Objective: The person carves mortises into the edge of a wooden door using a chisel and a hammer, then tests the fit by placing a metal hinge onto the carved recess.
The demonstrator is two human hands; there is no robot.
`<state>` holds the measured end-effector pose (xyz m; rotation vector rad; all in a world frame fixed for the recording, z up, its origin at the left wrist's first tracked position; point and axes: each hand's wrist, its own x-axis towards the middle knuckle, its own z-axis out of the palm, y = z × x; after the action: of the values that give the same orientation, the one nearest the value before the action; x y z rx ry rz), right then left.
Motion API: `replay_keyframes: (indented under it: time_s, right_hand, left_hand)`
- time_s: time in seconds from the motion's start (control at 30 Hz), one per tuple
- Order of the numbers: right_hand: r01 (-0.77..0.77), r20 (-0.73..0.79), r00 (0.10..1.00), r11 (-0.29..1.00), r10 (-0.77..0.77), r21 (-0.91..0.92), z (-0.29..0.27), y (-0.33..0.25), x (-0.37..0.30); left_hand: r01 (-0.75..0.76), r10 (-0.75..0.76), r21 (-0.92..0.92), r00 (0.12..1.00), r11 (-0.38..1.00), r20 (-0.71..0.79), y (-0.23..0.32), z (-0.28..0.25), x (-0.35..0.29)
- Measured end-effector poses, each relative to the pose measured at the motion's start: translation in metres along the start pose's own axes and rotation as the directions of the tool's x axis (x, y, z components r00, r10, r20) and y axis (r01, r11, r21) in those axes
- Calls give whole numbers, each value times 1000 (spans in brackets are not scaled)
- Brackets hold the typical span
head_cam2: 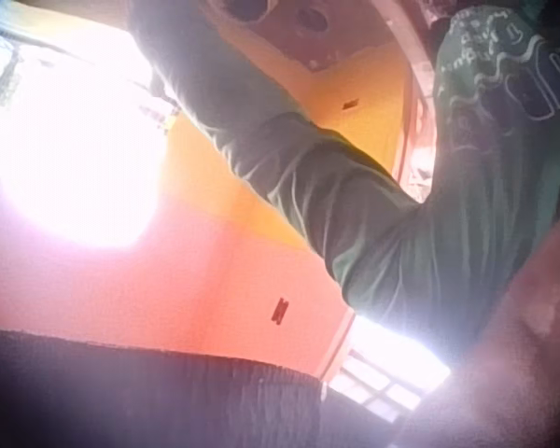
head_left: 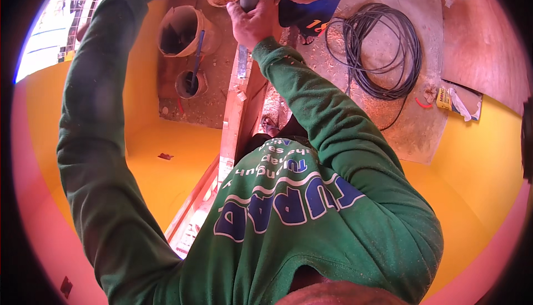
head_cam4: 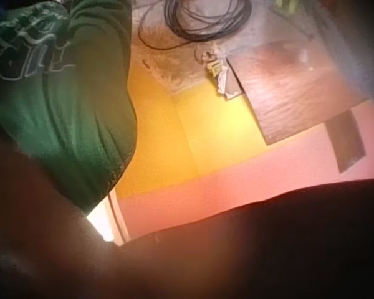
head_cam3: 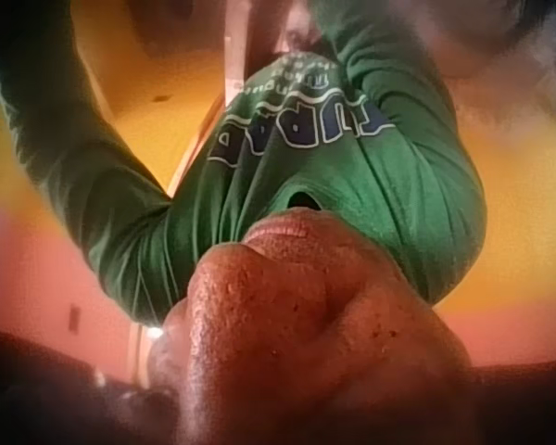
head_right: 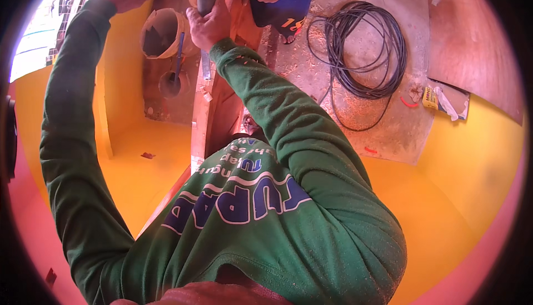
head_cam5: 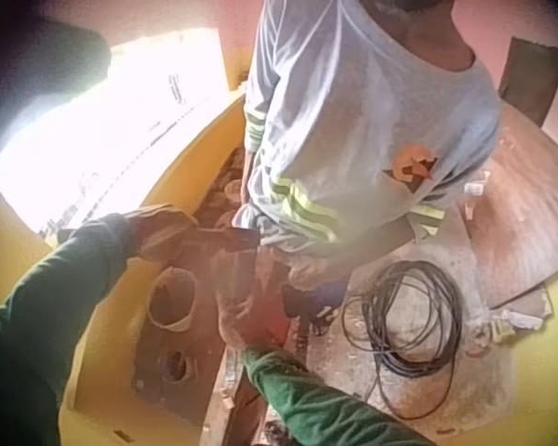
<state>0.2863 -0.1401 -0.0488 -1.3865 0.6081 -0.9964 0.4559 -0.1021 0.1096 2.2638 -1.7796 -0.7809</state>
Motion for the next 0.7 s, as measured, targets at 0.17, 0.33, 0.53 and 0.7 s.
replay_keyframes:
  time_s: [0.17,0.33,0.53,0.7]
  right_hand:
    - [13,-40,999,998,-16,-68,-12,2,8]
    - [-4,26,1000,996,6,-86,-4,1,1]
    - [-29,-10,1000,999,29,-23,-6,1,0]
    - [25,-24,999,994,-28,-108,-11,-1,2]
  left_hand:
    - [336,-315,507,940,794,-130,47,-9,20]
    - [70,-90,400,995,914,33,8,-13,14]
    - [440,-567,-456,802,773,-187,7,8,10]
    - [306,-299,543,949,782,-105,46,-20,23]
